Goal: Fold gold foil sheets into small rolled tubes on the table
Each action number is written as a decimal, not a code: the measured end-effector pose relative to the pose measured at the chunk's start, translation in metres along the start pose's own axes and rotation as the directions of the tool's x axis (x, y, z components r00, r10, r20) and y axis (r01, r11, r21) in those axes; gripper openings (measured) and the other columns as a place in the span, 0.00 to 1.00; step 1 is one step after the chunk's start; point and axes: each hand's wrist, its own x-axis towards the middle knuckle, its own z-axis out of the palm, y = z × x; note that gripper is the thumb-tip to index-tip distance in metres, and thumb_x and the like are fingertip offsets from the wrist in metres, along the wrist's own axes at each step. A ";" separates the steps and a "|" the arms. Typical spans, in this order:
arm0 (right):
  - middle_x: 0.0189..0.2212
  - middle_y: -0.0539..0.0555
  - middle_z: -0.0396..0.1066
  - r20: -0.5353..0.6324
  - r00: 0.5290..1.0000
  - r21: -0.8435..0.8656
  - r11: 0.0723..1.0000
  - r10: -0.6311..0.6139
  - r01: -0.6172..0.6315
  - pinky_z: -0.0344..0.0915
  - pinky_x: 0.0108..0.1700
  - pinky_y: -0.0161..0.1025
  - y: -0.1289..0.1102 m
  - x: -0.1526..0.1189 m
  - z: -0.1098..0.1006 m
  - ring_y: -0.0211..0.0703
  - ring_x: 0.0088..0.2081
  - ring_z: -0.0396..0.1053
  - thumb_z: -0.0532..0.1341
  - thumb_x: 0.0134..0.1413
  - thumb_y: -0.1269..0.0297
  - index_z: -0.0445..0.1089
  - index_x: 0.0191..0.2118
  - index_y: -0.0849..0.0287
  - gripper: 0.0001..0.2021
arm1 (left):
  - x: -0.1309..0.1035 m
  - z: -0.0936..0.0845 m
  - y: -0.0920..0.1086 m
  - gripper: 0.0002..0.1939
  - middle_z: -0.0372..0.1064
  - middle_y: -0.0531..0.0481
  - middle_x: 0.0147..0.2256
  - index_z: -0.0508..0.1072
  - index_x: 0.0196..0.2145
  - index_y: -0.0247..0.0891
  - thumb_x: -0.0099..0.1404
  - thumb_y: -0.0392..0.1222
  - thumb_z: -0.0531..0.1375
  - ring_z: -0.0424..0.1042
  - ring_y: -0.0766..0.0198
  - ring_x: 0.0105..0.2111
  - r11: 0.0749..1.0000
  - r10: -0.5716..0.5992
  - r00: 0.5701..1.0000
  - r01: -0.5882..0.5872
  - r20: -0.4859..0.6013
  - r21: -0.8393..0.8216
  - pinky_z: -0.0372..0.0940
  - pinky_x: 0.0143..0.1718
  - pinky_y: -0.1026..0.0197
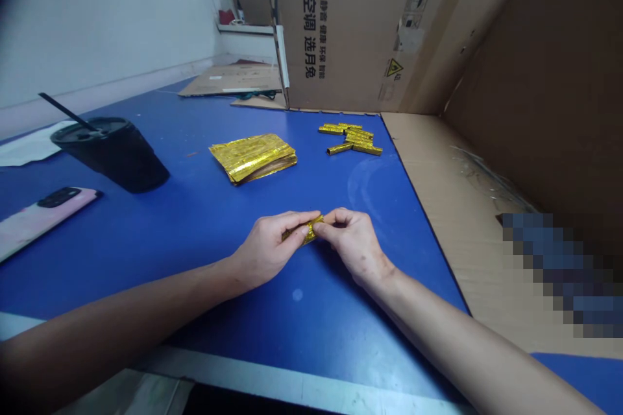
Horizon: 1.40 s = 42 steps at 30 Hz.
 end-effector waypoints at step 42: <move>0.13 0.46 0.61 -0.058 0.998 0.198 0.980 0.001 0.010 0.52 0.20 0.33 0.004 -0.002 0.002 0.33 0.17 0.56 0.62 0.39 0.62 0.66 0.19 0.60 0.08 | 0.004 -0.002 0.004 0.12 0.69 0.53 0.26 0.71 0.39 0.35 0.60 0.36 0.51 0.65 0.72 0.20 0.908 -0.306 0.949 0.316 0.081 -0.276 0.62 0.23 0.68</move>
